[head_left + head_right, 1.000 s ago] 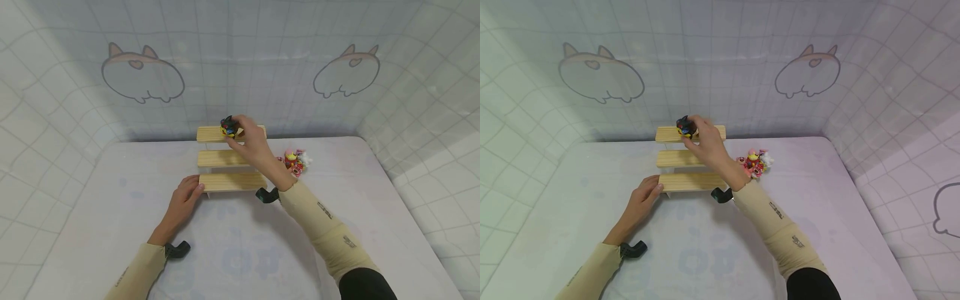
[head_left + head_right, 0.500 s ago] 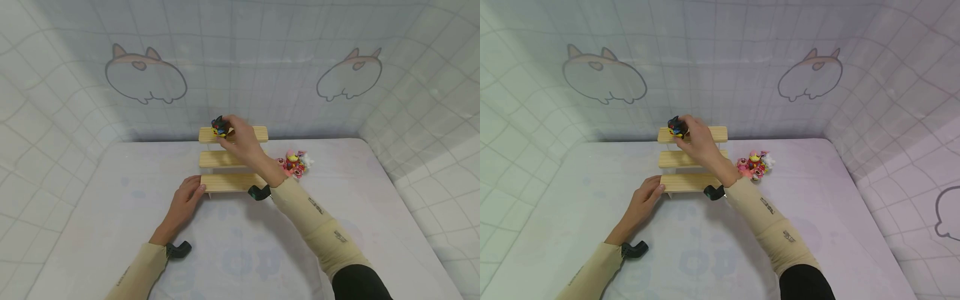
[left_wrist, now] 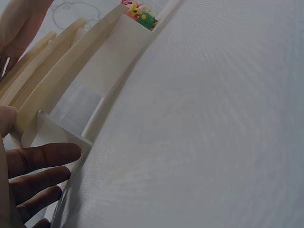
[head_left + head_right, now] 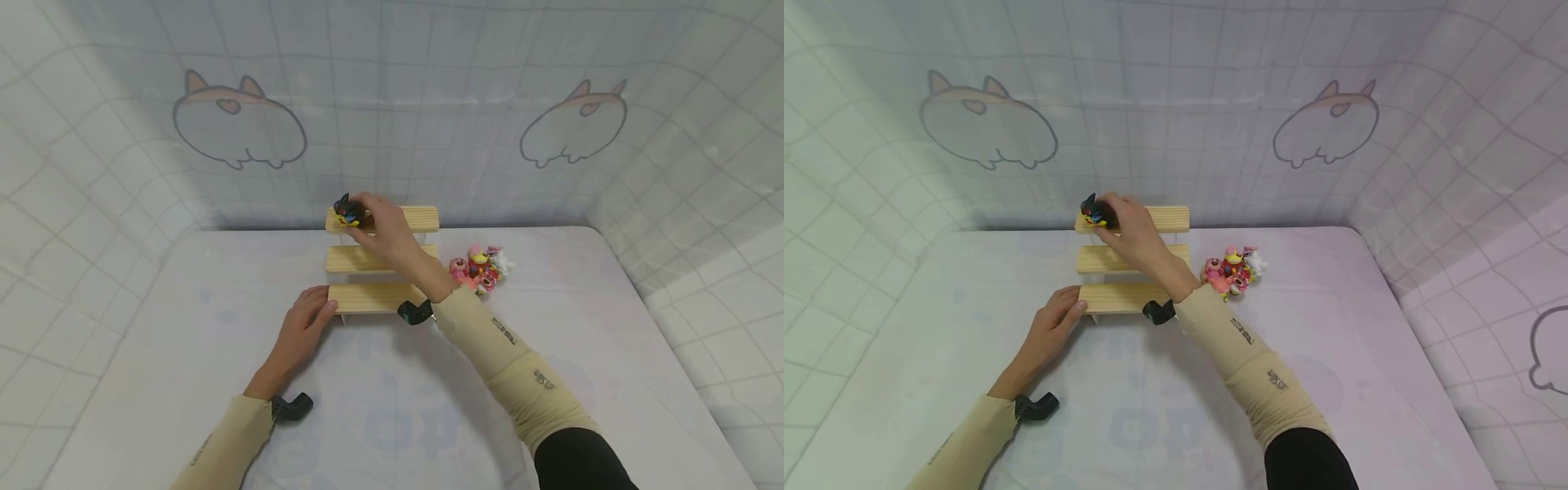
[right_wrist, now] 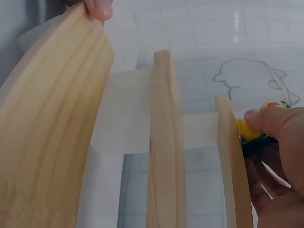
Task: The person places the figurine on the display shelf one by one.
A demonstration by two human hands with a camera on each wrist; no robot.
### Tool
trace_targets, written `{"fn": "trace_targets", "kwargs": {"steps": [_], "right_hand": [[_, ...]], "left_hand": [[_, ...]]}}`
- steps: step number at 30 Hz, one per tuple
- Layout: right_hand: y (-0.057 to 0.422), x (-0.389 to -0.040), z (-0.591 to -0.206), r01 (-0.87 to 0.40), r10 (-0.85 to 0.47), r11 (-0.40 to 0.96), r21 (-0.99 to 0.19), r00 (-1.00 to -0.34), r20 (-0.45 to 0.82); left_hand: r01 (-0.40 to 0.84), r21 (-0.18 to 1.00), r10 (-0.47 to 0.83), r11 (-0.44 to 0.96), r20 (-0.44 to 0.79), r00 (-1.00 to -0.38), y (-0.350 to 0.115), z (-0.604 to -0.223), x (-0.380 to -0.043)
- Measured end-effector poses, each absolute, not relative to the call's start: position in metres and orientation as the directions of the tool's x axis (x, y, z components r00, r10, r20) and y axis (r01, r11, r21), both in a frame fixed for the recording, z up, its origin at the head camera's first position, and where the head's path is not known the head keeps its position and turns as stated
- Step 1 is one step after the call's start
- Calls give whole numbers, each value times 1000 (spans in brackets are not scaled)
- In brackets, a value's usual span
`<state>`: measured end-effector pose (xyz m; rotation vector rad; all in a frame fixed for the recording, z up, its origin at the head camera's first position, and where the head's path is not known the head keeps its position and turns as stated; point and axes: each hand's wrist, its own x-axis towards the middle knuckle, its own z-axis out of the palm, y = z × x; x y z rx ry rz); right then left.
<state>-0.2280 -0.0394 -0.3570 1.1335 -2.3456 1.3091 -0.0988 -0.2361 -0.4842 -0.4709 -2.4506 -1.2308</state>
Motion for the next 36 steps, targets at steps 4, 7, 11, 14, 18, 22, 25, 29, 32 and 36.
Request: {"fn": "trace_targets", "kwargs": {"steps": [4, 7, 11, 14, 18, 22, 25, 29, 32, 36], "right_hand": [[-38, -228, -361, -730, -497, 317, -605, -671, 550], [-35, -227, -364, -742, -454, 353, -570, -668, 589], [-33, -226, -365, -764, -401, 370, -529, -645, 651], [-32, -226, -365, -767, -395, 371, -523, -640, 659], [-31, -228, -362, -748, -408, 367, -553, -664, 626], [-31, -230, -361, -736, -429, 343, -584, -676, 599], [-33, -231, -361, -739, -444, 341, -582, -672, 593], [-34, -232, -361, -742, -451, 351, -571, -668, 592], [-34, -232, -361, -748, -454, 353, -562, -662, 596], [-36, -232, -362, -759, -458, 351, -548, -649, 607]], "left_hand": [[450, 692, 133, 565, 463, -877, -236, -485, -99], [459, 683, 136, 568, 472, -871, -237, -487, -100], [463, 678, 140, 571, 476, -868, -237, -488, -102], [462, 682, 143, 567, 470, -871, -236, -486, -102], [457, 684, 146, 568, 463, -874, -235, -486, -103], [446, 686, 141, 575, 454, -880, -235, -488, -104], [443, 686, 142, 577, 450, -882, -236, -488, -104], [445, 689, 142, 573, 451, -881, -236, -488, -104], [449, 689, 139, 568, 457, -878, -236, -488, -104], [455, 689, 140, 564, 463, -875, -237, -487, -102]]}}
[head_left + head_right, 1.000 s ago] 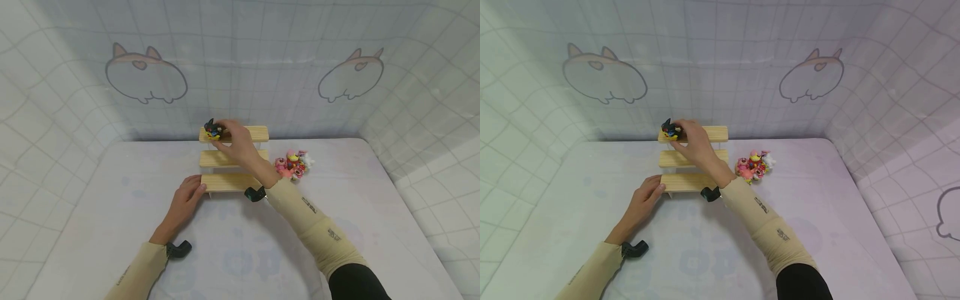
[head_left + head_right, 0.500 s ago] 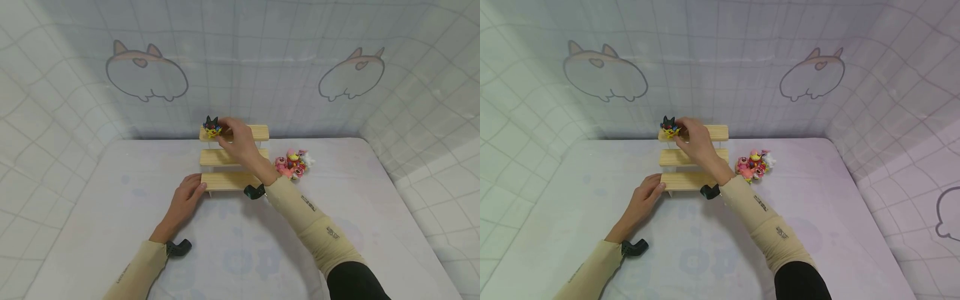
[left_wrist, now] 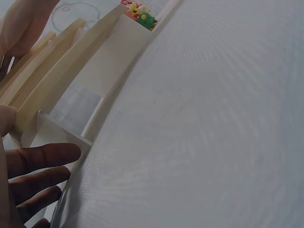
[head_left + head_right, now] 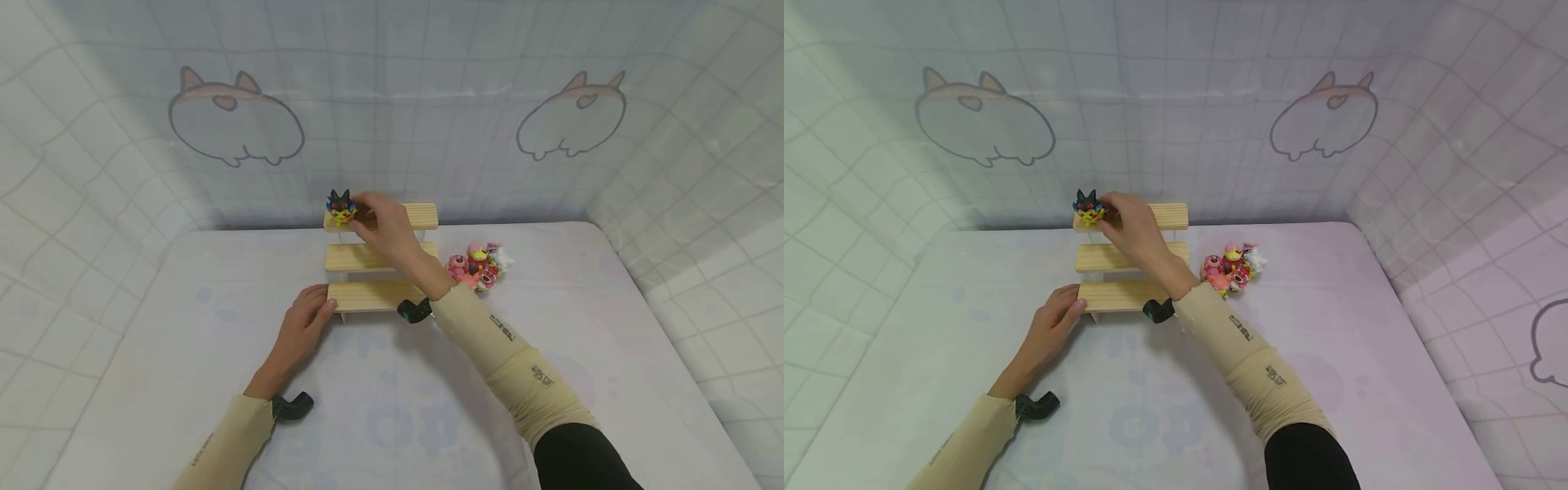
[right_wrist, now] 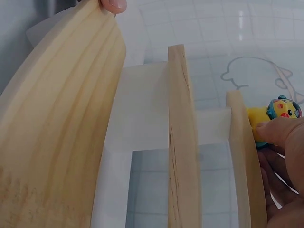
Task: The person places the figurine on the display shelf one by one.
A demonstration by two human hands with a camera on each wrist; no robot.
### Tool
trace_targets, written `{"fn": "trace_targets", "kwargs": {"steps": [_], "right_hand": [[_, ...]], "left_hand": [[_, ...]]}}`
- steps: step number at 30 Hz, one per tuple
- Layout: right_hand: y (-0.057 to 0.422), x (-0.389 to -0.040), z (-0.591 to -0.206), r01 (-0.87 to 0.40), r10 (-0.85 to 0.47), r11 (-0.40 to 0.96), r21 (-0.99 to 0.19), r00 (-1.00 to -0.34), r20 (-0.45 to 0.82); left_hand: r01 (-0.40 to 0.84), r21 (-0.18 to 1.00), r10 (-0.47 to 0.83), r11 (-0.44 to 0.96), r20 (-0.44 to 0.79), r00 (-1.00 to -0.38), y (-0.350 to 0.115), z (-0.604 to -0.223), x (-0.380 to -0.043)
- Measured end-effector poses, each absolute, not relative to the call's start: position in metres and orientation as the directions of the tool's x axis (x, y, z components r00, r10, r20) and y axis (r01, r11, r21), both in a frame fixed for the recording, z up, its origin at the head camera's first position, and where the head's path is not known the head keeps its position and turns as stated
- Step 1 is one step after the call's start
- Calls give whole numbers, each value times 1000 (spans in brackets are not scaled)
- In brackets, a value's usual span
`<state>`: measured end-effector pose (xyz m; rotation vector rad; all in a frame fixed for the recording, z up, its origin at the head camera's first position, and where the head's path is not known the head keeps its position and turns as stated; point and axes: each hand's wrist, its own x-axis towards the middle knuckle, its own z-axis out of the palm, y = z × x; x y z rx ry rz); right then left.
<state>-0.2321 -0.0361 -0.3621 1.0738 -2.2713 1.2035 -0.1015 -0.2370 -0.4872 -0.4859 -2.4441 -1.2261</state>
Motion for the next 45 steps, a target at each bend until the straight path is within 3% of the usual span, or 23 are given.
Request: {"fn": "trace_targets", "kwargs": {"steps": [14, 35, 45], "right_hand": [[-35, -230, -366, -767, -447, 365, -528, -641, 623], [1, -218, -372, -734, -300, 351, -582, -677, 672], [16, -213, -379, -763, -222, 321, -562, -637, 738]], "left_hand": [[451, 678, 137, 580, 464, -875, -237, -485, -98], [432, 672, 138, 602, 445, -885, -242, -485, -96], [428, 676, 137, 600, 440, -887, -246, -487, -96]]}}
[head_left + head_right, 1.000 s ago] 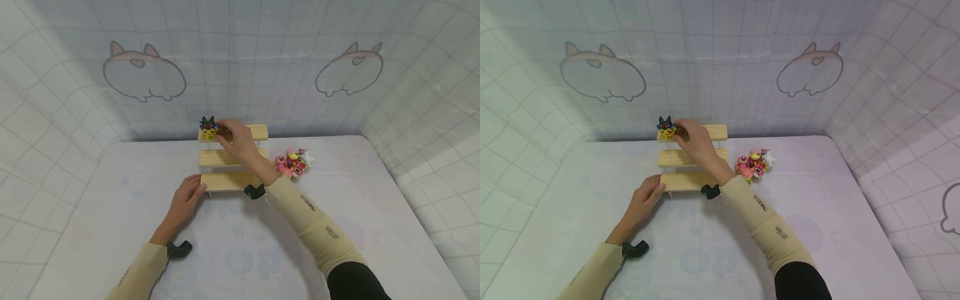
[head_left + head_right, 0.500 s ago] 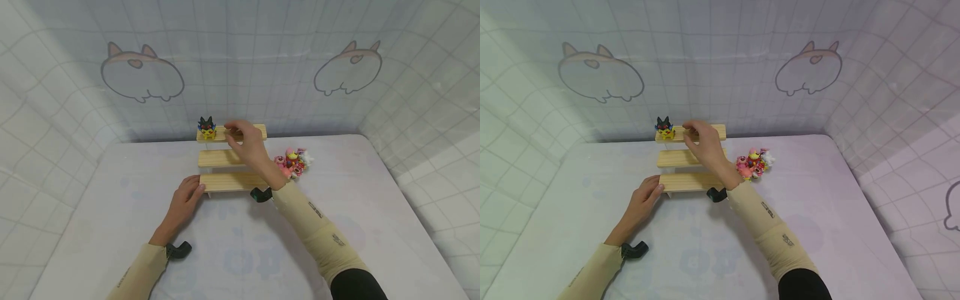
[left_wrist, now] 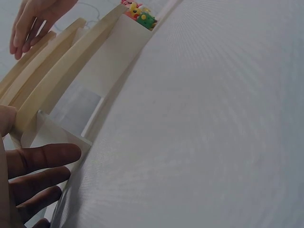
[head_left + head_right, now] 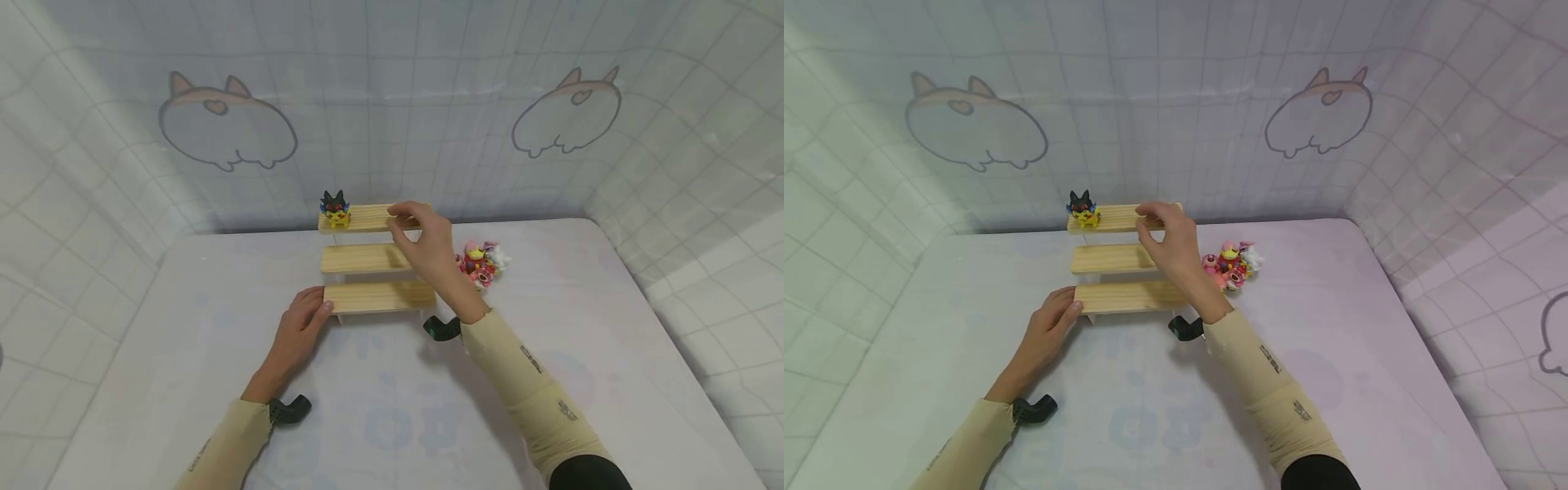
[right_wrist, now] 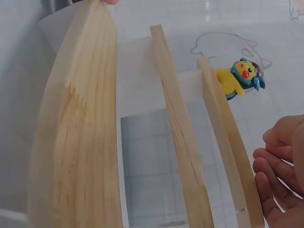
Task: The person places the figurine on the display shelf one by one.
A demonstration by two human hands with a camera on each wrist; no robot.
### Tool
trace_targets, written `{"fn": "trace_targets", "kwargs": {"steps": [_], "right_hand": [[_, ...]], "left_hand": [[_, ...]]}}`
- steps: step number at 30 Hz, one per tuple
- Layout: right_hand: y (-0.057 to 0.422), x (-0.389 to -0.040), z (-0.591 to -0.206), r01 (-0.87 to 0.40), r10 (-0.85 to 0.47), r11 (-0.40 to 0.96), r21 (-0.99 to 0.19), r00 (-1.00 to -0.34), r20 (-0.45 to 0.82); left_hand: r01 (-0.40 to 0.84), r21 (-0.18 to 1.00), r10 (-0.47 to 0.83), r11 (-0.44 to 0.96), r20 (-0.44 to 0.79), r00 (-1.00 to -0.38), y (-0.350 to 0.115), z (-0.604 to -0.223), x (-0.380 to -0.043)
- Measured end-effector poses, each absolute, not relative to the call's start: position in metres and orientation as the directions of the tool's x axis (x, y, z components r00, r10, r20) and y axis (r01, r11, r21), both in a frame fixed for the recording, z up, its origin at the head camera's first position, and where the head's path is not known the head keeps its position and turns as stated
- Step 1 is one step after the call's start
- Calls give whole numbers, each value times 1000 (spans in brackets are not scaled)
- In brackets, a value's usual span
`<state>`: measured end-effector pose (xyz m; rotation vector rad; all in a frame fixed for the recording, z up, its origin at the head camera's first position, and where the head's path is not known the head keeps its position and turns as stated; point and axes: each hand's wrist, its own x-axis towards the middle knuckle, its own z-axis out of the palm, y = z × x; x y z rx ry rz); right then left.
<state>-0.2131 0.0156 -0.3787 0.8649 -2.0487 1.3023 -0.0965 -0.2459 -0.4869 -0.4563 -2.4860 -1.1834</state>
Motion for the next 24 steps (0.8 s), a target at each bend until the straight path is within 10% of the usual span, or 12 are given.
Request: {"fn": "trace_targets", "kwargs": {"steps": [24], "right_hand": [[70, -188, -396, -729, -95, 351, -587, -652, 752]], "left_hand": [[419, 675, 131, 607, 435, -891, -251, -483, -90]]}}
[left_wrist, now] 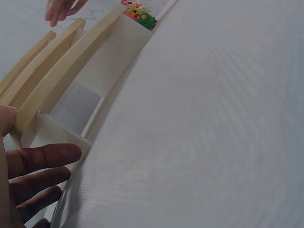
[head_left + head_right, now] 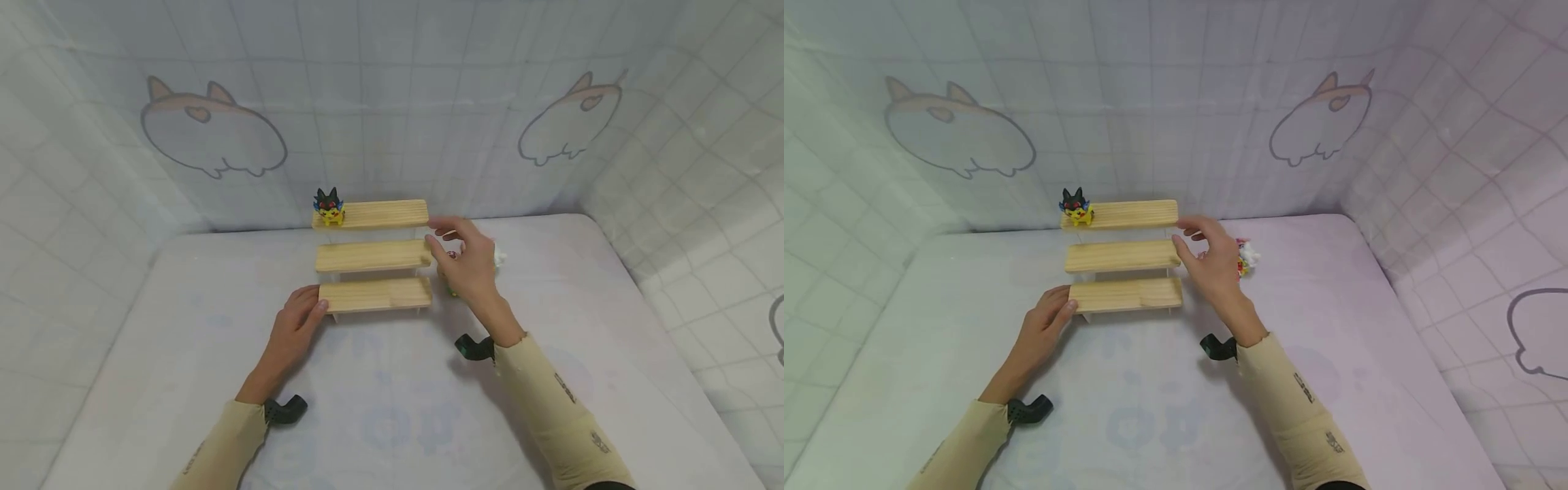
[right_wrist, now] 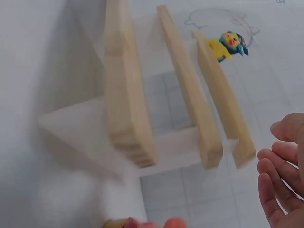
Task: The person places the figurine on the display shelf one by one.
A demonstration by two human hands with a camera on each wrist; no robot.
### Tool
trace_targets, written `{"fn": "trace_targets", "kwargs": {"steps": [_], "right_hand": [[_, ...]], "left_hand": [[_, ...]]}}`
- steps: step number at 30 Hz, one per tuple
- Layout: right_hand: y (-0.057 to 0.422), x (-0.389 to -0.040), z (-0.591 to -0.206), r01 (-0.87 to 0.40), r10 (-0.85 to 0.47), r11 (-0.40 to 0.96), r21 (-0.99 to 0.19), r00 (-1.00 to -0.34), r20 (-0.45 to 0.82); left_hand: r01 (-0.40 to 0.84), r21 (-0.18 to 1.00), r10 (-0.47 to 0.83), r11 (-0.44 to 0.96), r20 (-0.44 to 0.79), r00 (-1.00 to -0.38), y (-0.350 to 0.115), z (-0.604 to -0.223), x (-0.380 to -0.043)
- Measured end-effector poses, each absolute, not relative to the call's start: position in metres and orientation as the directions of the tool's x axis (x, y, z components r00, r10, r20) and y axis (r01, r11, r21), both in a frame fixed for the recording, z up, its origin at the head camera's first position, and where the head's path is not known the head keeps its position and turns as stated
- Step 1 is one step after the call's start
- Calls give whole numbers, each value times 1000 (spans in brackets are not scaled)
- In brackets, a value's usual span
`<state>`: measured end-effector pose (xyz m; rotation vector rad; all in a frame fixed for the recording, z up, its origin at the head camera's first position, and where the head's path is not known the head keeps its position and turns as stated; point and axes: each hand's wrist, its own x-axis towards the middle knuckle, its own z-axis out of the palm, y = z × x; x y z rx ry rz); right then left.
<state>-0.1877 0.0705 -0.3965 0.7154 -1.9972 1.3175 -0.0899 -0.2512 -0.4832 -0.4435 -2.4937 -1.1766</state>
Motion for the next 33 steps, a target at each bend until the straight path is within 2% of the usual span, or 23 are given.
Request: {"fn": "trace_targets", "kwargs": {"steps": [10, 18, 27, 33], "right_hand": [[76, -184, -402, -722, -92, 355, -594, -659, 746], [116, -173, -407, -679, -54, 448, -582, -670, 740], [165, -167, -419, -594, -16, 532, -604, -720, 693], [169, -168, -428, -563, -90, 573, -596, -766, 637]], "left_hand": [[446, 676, 125, 587, 468, -875, -256, -479, -87], [467, 677, 156, 568, 469, -869, -252, -484, -91], [443, 665, 147, 601, 453, -879, -254, -479, -91], [423, 676, 127, 604, 442, -888, -258, -481, -91]]}}
